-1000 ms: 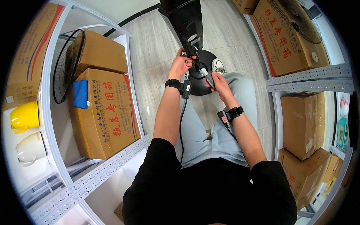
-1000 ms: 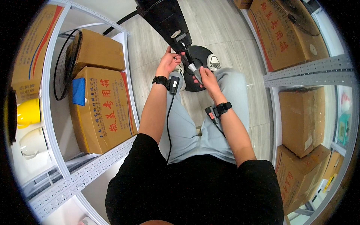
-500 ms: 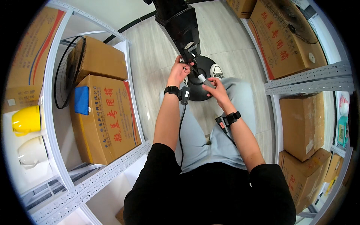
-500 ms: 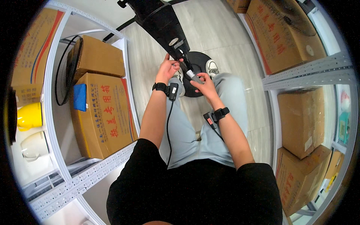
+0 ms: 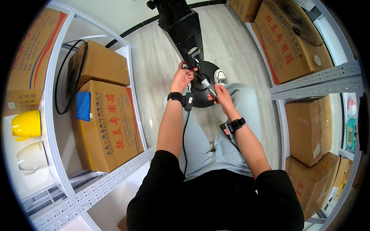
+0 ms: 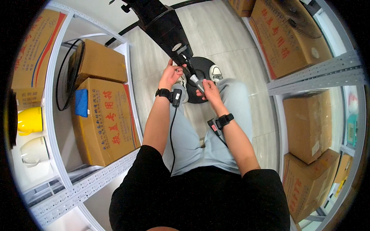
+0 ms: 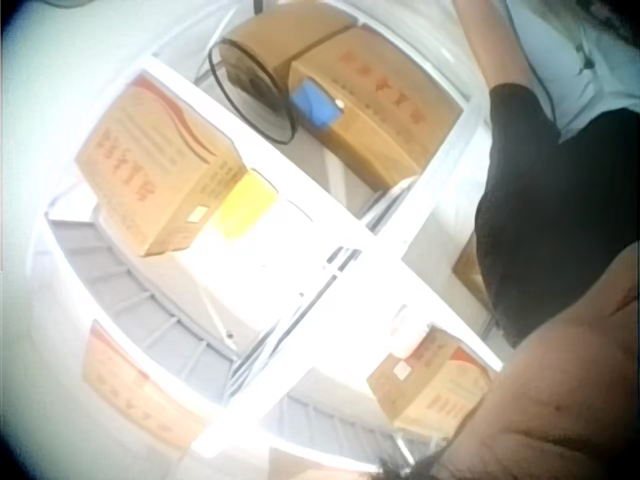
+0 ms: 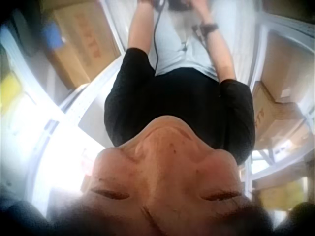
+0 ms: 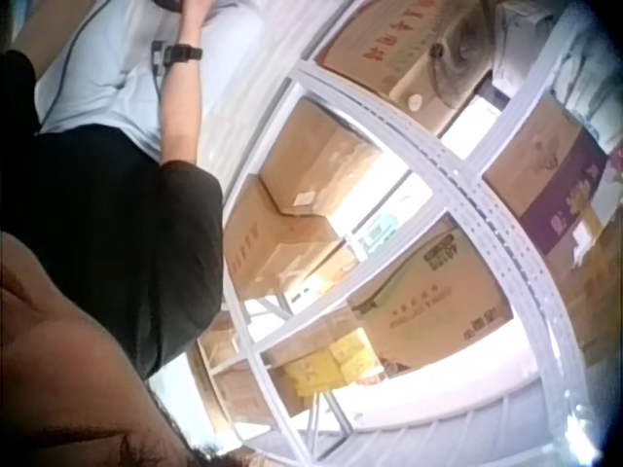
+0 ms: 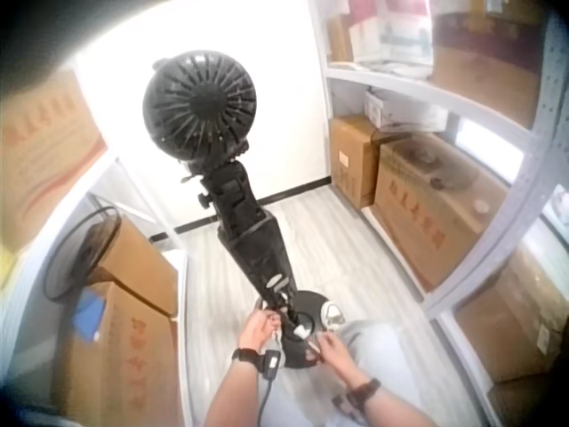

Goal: The person sits and uses a screwdriver to tighten screws on the internal components of a disassembled fan control box. They then reattach the control box to the fan neck and secure the base of the fan stand with additional screws.

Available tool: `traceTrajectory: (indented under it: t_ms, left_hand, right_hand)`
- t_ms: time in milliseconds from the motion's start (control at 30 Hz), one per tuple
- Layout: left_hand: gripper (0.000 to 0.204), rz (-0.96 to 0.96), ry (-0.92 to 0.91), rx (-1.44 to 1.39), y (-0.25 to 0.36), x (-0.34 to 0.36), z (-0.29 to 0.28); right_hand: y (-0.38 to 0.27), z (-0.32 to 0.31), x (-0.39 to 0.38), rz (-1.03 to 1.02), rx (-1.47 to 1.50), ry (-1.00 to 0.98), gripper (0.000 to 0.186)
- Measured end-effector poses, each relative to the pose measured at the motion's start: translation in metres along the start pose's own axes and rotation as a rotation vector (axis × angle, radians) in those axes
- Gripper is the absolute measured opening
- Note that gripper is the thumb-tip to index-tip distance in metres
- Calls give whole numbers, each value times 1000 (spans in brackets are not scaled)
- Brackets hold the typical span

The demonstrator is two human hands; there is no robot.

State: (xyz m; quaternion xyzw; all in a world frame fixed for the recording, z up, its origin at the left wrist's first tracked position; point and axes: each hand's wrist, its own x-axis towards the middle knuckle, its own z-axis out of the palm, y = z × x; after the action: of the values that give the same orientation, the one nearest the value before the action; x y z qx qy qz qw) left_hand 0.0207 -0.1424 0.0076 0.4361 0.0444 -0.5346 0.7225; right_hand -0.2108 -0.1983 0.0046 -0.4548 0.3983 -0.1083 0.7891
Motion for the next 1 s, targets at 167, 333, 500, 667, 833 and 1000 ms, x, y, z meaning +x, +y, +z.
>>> traceTrajectory:
  t_ms: [167, 333, 500, 667, 833, 1000]
  left_hand:
    - [62, -14, -21, 2, -6, 6, 8]
    - [68, 4, -7, 17, -1, 0, -1]
    - [71, 15, -14, -36, -2, 0, 4]
    - [69, 14, 1, -14, -1, 0, -3]
    - [65, 21, 13, -20, -4, -1, 7]
    - [67, 12, -19, -31, -2, -2, 3]
  right_hand:
    - [14, -4, 0, -350, -244, 153, 35]
    - [6, 1, -1, -74, -60, 25, 32]
    - [7, 3, -4, -235, -225, 72, 34]
    - [-2, 4, -8, -52, -110, 38, 36]
    - [11, -1, -2, -195, -158, 90, 41]
    - [2, -5, -1, -82, -6, 63, 47]
